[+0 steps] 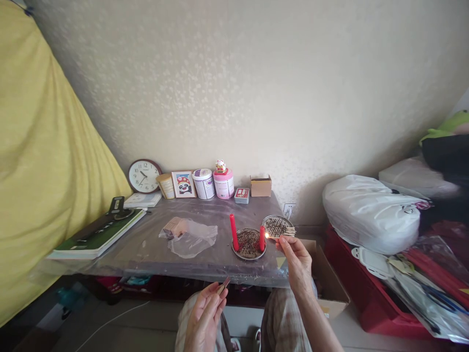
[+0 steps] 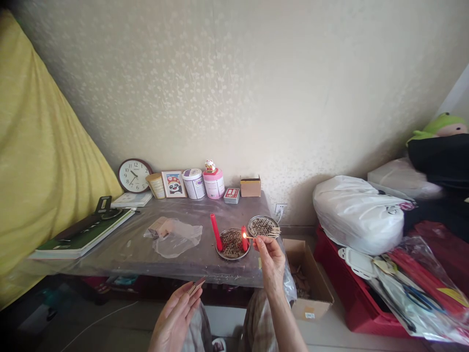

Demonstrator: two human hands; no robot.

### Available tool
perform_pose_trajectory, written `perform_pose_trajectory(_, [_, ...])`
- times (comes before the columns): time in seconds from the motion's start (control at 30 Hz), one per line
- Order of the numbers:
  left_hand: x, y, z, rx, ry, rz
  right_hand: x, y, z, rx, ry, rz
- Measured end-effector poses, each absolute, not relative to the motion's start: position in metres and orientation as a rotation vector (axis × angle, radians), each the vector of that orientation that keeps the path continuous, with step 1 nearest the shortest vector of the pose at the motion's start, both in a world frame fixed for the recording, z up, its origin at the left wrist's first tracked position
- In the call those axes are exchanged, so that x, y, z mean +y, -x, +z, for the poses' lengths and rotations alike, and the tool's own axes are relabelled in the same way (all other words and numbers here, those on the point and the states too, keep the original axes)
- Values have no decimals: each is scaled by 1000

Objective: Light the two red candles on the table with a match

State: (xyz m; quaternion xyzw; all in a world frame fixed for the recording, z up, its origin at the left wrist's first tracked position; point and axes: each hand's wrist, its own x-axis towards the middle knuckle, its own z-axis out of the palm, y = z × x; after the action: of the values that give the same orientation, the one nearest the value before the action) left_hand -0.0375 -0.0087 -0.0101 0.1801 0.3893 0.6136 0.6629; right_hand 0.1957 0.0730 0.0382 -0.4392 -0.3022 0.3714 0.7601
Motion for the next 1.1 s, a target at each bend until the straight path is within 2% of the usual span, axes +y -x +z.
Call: perform_pose_trajectory(1.1, [-7,42,-18,876,-348,1382,107,-202,42,-755,1037,712])
